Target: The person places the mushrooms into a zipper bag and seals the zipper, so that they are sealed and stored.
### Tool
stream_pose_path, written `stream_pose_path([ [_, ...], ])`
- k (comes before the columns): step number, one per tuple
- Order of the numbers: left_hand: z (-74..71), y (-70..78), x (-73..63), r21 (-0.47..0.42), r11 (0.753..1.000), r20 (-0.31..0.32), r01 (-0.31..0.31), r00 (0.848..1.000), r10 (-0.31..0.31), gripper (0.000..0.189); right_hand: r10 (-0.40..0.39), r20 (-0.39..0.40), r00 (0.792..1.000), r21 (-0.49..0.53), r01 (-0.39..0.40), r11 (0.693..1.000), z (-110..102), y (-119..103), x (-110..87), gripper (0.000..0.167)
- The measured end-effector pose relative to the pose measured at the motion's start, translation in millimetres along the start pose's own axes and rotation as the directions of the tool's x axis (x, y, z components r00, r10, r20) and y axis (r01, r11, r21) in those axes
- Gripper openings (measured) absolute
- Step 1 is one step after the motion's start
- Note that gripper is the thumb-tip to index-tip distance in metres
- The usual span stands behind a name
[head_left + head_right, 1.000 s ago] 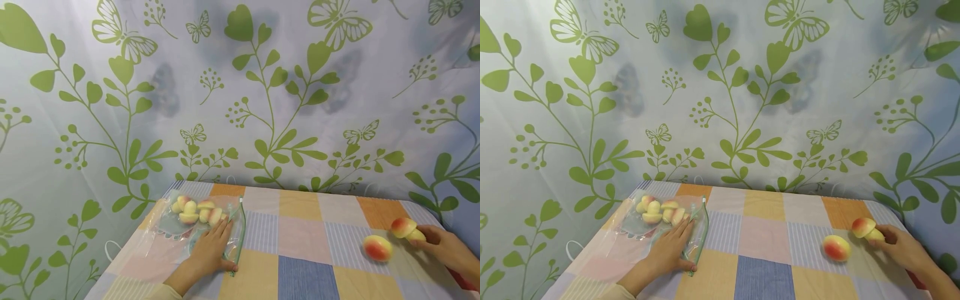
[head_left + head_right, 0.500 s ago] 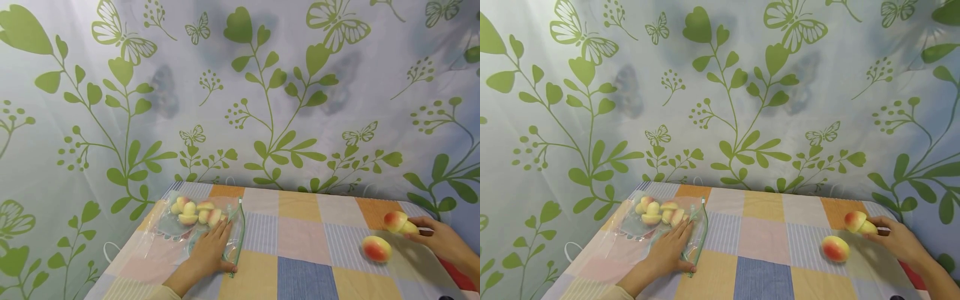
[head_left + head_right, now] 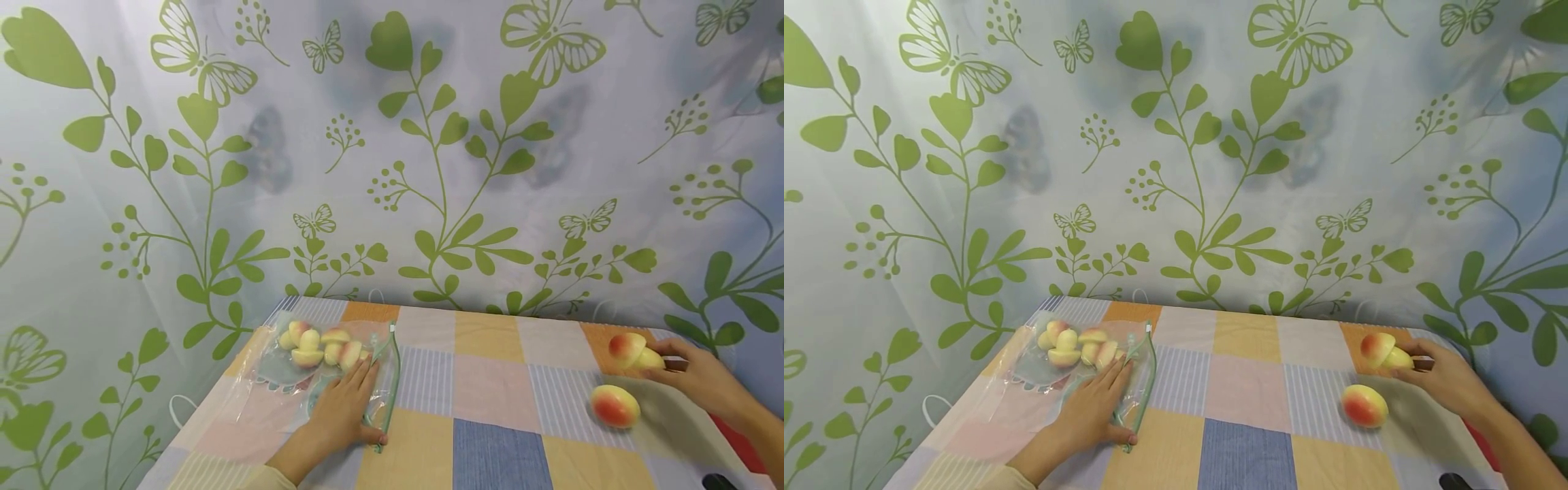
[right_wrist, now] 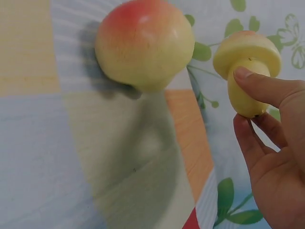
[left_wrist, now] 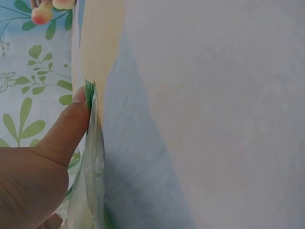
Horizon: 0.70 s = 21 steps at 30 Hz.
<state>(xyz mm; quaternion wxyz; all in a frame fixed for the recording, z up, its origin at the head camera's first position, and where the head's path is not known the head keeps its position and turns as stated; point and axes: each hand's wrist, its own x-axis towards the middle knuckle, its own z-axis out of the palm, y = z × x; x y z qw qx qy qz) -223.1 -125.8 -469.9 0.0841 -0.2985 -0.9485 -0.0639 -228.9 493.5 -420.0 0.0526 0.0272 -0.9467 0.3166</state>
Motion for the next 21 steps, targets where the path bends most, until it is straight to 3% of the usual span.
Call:
stream_pose_path([
  [7, 1.3, -0.6, 0.2, 0.005, 1.0, -0.002, -0.002, 1.0, 0.002, 0.13, -0.144, -0.019, 0.989, 0.052, 0.144, 0.988, 12.2, -21.6, 7.1, 0.055],
  [13, 1.7, -0.4, 0.0, 0.012, 1.0, 0.003, -0.005, 1.0, 0.005, 0.131, -0.167, 0.04, 0.985, 0.101, 0.162, 0.982, 24.5, -40.3, 6.6, 0.06],
  [18, 1.7, -0.8, 0.6, 0.017, 1.0, -0.009, -0.01, 1.0, 0.01, 0.131, -0.328, 0.018, 0.945, 0.174, 0.32, 0.931, 35.1, -54.7, 12.6, 0.059],
  [21, 1.9, -0.9, 0.7, 0.021, 1.0, -0.011, -0.01, 1.0, 0.011, 0.131, -0.345, 0.012, 0.939, 0.176, 0.337, 0.925, 41.3, -62.5, 13.2, 0.055],
])
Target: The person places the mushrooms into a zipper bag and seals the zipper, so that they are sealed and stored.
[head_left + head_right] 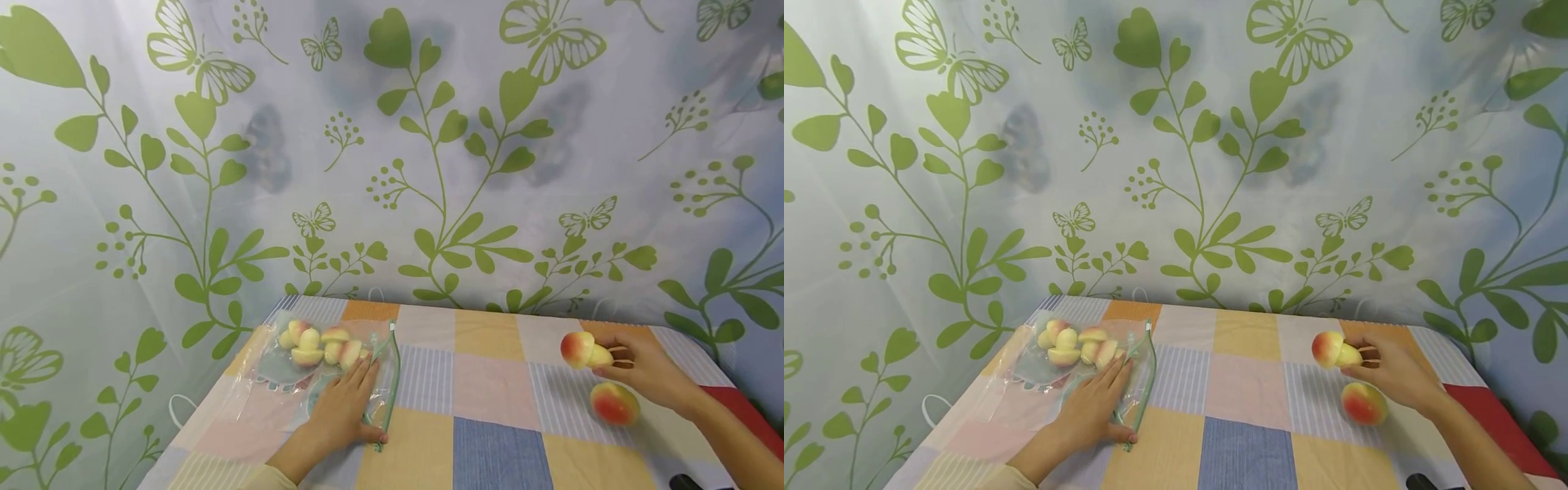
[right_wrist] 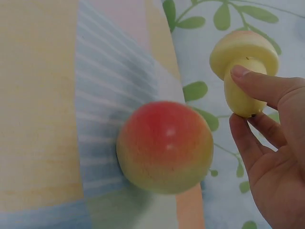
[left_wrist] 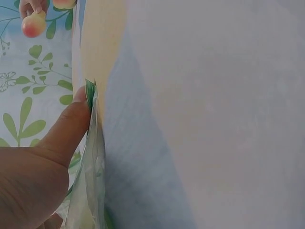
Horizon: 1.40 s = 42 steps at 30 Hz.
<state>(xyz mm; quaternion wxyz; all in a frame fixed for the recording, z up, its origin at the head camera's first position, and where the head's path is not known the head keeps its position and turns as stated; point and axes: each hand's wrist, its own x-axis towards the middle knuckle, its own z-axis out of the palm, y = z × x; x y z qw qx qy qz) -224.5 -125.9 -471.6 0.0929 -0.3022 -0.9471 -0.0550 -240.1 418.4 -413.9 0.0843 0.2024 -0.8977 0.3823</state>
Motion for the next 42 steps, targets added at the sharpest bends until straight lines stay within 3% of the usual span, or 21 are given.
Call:
stream_pose_path([
  [6, 0.9, 0.1, 0.1, 0.001, 1.0, 0.01, 0.005, 1.0, -0.005, 0.131, 0.102, 0.023, 0.995, -0.026, -0.101, 0.995, 14.8, -12.0, 2.3, 0.05],
  [13, -0.2, 1.5, -0.8, -0.014, 1.0, 0.022, 0.015, 1.0, -0.015, 0.131, 0.031, 0.038, 0.999, 0.02, -0.032, 0.999, 34.4, -22.3, 9.8, 0.046],
  [26, -0.8, 2.7, -0.4, -0.004, 1.0, 0.016, 0.019, 1.0, -0.019, 0.131, -0.017, 0.085, 0.996, 0.113, 0.007, 0.994, 68.0, -33.2, 25.4, 0.04],
  [42, -1.1, 2.8, -0.5, -0.004, 1.0, 0.005, 0.015, 1.0, -0.015, 0.131, -0.11, 0.173, 0.979, 0.23, 0.068, 0.971, 107.0, -44.2, 45.6, 0.036],
])
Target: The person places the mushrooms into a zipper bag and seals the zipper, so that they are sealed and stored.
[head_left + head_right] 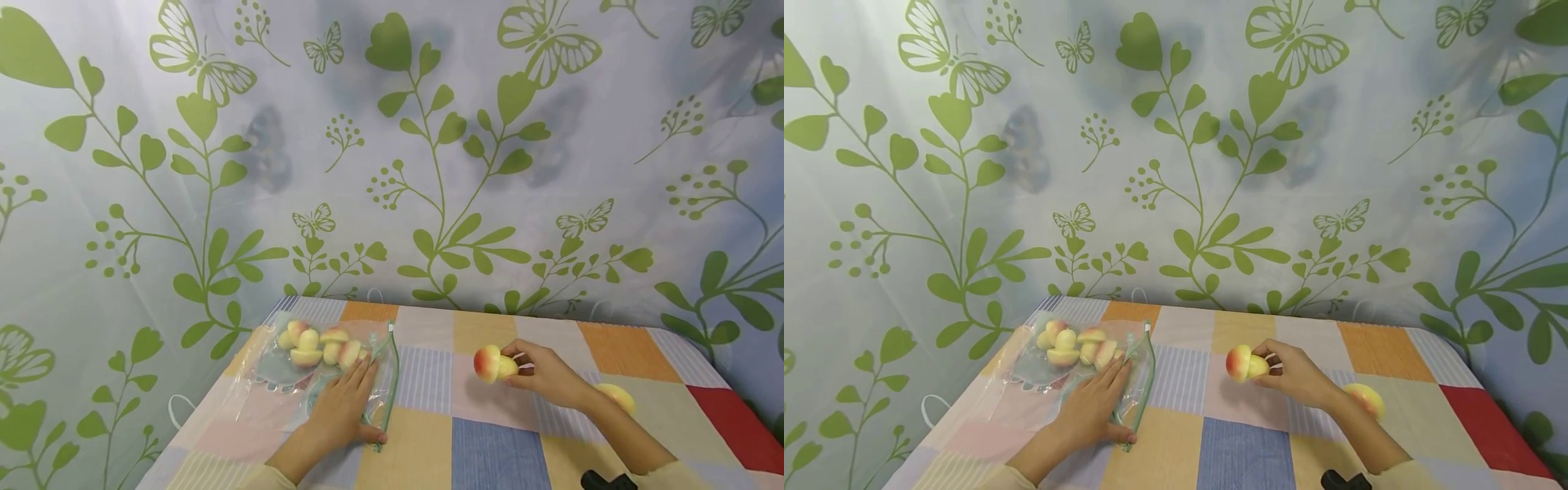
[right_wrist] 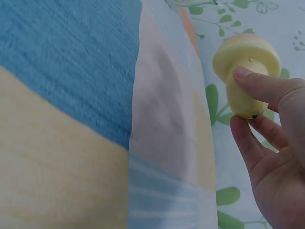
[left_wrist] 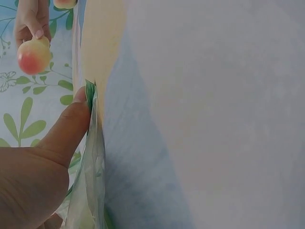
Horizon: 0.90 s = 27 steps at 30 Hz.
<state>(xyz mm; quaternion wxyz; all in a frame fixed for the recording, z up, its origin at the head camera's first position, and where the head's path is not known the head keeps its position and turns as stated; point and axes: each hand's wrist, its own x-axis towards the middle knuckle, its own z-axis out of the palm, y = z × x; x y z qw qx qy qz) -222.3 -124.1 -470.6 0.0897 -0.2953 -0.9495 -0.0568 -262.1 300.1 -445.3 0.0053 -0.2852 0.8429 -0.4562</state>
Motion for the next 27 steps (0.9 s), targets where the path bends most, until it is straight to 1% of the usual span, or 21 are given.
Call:
stream_pose_path([
  [3, 0.3, -0.1, -0.4, -0.006, 1.0, 0.003, 0.0, 1.0, 0.0, 0.131, -0.008, 0.0, 1.0, 0.011, 0.008, 1.0, 9.0, -3.8, 8.1, 0.036],
  [10, -2.6, -0.4, -2.8, -0.019, 1.0, 0.001, -0.002, 1.0, 0.002, 0.13, -0.016, 0.017, 1.0, -0.017, 0.016, 1.0, 31.6, -13.9, 34.7, 0.035],
  [15, -3.0, 0.0, -1.4, -0.015, 1.0, 0.005, -0.002, 1.0, 0.002, 0.131, -0.022, 0.024, 0.999, 0.0, 0.022, 1.0, 50.2, -16.5, 52.7, 0.035],
  [20, -2.0, 0.7, 0.6, -0.03, 1.0, 0.008, 0.005, 1.0, -0.005, 0.131, -0.045, 0.04, 0.998, 0.014, 0.044, 0.999, 65.9, -17.3, 65.6, 0.035],
  [24, -1.8, 0.1, 0.5, -0.044, 0.999, 0.011, -0.004, 1.0, 0.004, 0.13, -0.052, 0.041, 0.998, 0.038, 0.051, 0.998, 80.0, -19.4, 76.4, 0.035],
  [27, -3.3, -2.0, 0.0, -0.02, 1.0, 0.014, -0.001, 1.0, 0.001, 0.131, -0.052, 0.046, 0.998, 0.06, 0.049, 0.997, 94.1, -22.9, 86.1, 0.034],
])
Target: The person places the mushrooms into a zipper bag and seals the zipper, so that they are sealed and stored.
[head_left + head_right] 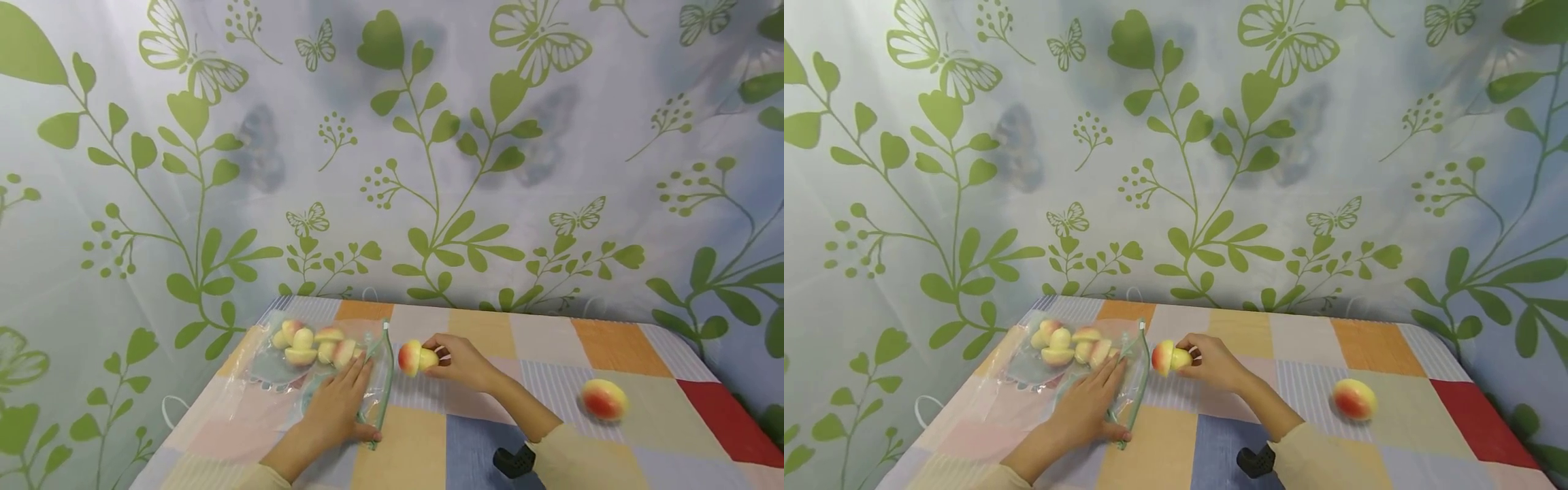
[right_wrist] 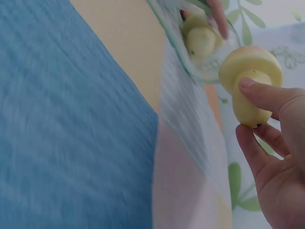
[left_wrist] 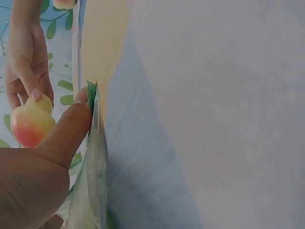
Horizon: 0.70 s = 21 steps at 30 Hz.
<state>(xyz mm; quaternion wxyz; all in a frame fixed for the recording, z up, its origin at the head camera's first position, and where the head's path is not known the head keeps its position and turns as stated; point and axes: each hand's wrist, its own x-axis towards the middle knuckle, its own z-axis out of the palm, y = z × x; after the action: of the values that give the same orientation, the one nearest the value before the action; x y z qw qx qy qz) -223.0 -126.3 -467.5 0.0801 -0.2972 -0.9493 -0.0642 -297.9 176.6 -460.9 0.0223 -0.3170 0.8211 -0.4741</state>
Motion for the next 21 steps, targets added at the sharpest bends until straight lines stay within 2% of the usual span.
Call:
stream_pose_path([
  [4, 0.9, -1.4, -0.2, 0.03, 1.0, -0.009, -0.001, 1.0, 0.002, 0.131, 0.01, 0.025, 1.0, 0.004, -0.01, 1.0, 16.5, -1.8, 13.4, 0.034],
  [8, 2.6, 1.7, 0.3, 0.002, 1.0, -0.005, -0.023, 1.0, 0.023, 0.13, 0.03, 0.037, 0.999, -0.03, -0.029, 0.999, 28.1, -0.6, 19.8, 0.033],
  [11, 2.3, 4.0, 0.2, -0.01, 1.0, -0.003, -0.017, 1.0, 0.017, 0.13, 0.035, 0.044, 0.998, -0.051, -0.033, 0.998, 34.7, 0.1, 24.6, 0.033],
  [21, -0.7, 3.3, -0.4, 0.058, 0.998, -0.025, -0.019, 0.999, 0.021, 0.132, 0.037, -0.013, 0.999, -0.082, -0.038, 0.996, 53.0, 0.6, 42.3, 0.041],
])
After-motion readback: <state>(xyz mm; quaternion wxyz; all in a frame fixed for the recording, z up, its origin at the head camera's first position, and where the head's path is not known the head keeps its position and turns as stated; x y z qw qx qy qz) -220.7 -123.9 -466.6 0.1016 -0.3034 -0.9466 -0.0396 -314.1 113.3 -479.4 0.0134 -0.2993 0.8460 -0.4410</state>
